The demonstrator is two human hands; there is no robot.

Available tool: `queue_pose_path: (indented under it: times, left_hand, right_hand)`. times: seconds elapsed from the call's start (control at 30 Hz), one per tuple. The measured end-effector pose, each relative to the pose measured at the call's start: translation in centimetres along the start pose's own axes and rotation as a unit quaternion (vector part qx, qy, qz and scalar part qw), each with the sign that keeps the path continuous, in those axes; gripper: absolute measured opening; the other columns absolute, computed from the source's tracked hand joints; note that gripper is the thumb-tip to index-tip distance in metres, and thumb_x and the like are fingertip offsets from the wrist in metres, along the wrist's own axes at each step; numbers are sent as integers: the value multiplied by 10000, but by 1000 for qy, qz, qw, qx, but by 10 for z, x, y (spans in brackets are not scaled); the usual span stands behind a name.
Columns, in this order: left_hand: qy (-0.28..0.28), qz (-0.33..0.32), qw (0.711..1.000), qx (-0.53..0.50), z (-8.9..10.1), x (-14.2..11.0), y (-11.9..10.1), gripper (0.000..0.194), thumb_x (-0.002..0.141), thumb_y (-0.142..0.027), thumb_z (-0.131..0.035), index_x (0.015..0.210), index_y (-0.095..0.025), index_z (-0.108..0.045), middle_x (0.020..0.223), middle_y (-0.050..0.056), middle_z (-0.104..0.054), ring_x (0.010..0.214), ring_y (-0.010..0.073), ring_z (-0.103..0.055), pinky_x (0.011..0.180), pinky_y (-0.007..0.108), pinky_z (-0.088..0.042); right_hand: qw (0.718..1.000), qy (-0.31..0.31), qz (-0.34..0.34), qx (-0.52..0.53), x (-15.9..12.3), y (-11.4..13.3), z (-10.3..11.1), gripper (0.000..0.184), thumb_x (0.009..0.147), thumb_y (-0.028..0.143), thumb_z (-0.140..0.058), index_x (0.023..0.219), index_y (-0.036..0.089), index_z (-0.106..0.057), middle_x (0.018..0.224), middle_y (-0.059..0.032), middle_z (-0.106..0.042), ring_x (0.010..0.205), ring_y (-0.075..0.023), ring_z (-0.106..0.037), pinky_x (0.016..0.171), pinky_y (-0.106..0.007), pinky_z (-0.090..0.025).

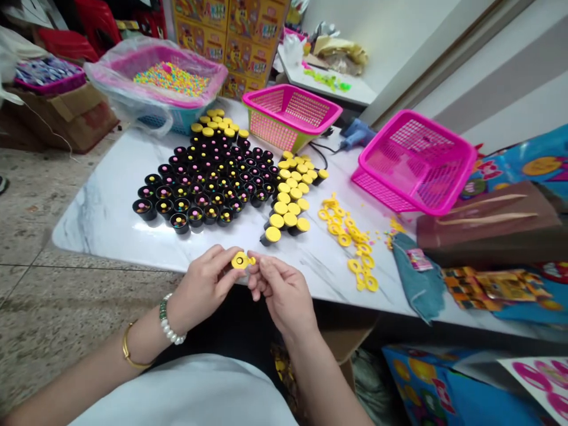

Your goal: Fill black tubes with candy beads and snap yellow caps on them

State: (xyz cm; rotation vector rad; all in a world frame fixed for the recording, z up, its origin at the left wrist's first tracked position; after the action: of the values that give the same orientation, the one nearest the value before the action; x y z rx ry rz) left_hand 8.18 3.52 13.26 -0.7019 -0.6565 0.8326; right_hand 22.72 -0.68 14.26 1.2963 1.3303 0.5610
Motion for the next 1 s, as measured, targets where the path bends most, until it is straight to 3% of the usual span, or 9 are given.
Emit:
queue_pose_path:
  times: [0.13,0.2,0.4,0.6,0.73,0.87,0.93,1.0]
  left_hand:
    - [49,5,999,3,6,8,0,70,900,-197,-577,966,-184,-598,831,7,-554,741,150,-546,670,264,-448]
    - [65,19,997,-26,8,12,1,45,886,-210,-606,920,-185,-619,763,-10,-543,699,137,-529,640,252,-422]
    - [87,65,991,-81,5,19,7,13,817,-190,-663,828,-187,-667,641,-43,-482,606,105,-474,572,228,-351]
    - [89,69,990,-81,7,17,8,78,834,-249,-655,858,-180,-681,650,-33,-525,621,114,-499,607,237,-362]
    - [84,49,994,-46,8,13,9,74,838,-227,-650,875,-165,-664,694,-16,-555,662,133,-521,638,252,-381]
    - [66,44,997,-20,4,8,11,170,846,-201,-630,1006,-153,-658,773,10,-594,711,154,-547,683,274,-414]
    - [56,45,997,-12,1,6,10,223,846,-209,-633,1061,-152,-651,801,19,-609,725,163,-557,695,281,-428]
    - [50,44,998,-2,0,5,10,219,849,-214,-631,1057,-152,-653,822,28,-622,740,171,-565,700,287,-438]
  right_hand:
    - [995,37,-74,-60,14,7,-2,353,660,398,-807,806,167,-585,460,92,-472,338,-20,-288,314,-132,-201]
    - [988,58,-97,-102,19,7,-6,370,693,420,-782,815,193,-516,422,128,-416,314,-17,-244,305,-123,-182]
    - [977,49,-79,-193,21,3,-18,345,778,422,-695,825,226,-415,428,146,-414,298,-41,-320,288,-129,-273]
    - [986,105,-58,-118,18,-3,-7,357,814,498,-675,927,213,-492,526,91,-538,411,-88,-515,444,-233,-514]
    - [996,68,-21,-46,13,-4,6,327,818,494,-674,915,201,-566,482,96,-452,424,-92,-491,447,-242,-518]
    - [994,33,21,-103,2,-5,9,298,827,470,-667,931,207,-576,549,80,-479,460,-94,-512,489,-258,-527]
    - [974,1,100,-205,-2,-3,5,303,819,437,-683,996,212,-583,671,46,-547,545,-104,-558,552,-264,-532]
    - [925,-32,190,-329,-4,0,-3,342,792,400,-717,1053,211,-602,797,6,-588,636,-116,-580,579,-251,-512]
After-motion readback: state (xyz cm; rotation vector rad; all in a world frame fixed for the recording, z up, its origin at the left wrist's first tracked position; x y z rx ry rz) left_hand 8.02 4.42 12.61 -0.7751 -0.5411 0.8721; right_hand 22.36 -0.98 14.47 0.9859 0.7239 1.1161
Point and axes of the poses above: each hand's wrist, its own x-axis towards the middle knuckle, its own z-axis out of the back of the hand, y = z × x, the point moved 2 cm from there along x, towards the middle knuckle
